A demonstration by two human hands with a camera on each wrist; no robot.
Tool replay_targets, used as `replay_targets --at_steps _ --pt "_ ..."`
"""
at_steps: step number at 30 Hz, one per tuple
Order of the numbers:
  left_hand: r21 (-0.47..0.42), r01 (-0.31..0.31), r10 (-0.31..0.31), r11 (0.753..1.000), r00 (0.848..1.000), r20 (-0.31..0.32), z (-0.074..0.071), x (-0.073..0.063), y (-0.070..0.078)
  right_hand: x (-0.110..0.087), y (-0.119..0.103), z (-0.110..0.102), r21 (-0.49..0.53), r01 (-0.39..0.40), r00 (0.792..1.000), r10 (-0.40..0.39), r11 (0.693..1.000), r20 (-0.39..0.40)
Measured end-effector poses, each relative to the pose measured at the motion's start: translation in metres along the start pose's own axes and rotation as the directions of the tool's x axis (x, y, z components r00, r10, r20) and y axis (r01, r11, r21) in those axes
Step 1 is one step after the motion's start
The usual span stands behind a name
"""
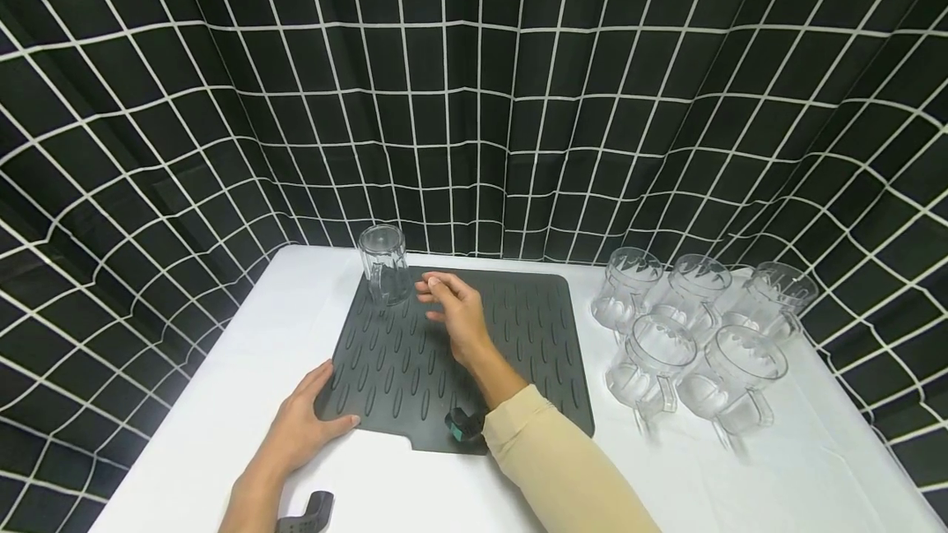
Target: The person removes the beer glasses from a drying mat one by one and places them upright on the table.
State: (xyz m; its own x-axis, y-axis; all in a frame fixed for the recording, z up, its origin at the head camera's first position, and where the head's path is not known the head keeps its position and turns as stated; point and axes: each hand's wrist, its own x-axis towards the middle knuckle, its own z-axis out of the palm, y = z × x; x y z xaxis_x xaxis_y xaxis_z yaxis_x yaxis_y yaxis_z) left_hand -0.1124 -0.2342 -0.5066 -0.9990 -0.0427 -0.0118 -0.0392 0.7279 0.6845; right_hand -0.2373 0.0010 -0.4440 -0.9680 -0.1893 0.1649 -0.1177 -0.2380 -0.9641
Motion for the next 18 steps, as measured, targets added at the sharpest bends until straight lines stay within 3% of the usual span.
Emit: replay_targets --at_steps 18 --pt "-0.004 -0.016 0.016 1.000 1.000 0.000 0.003 0.002 -0.003 0.021 0.022 0.027 -0.056 -0.132 0.991 0.131 0.990 -0.021"
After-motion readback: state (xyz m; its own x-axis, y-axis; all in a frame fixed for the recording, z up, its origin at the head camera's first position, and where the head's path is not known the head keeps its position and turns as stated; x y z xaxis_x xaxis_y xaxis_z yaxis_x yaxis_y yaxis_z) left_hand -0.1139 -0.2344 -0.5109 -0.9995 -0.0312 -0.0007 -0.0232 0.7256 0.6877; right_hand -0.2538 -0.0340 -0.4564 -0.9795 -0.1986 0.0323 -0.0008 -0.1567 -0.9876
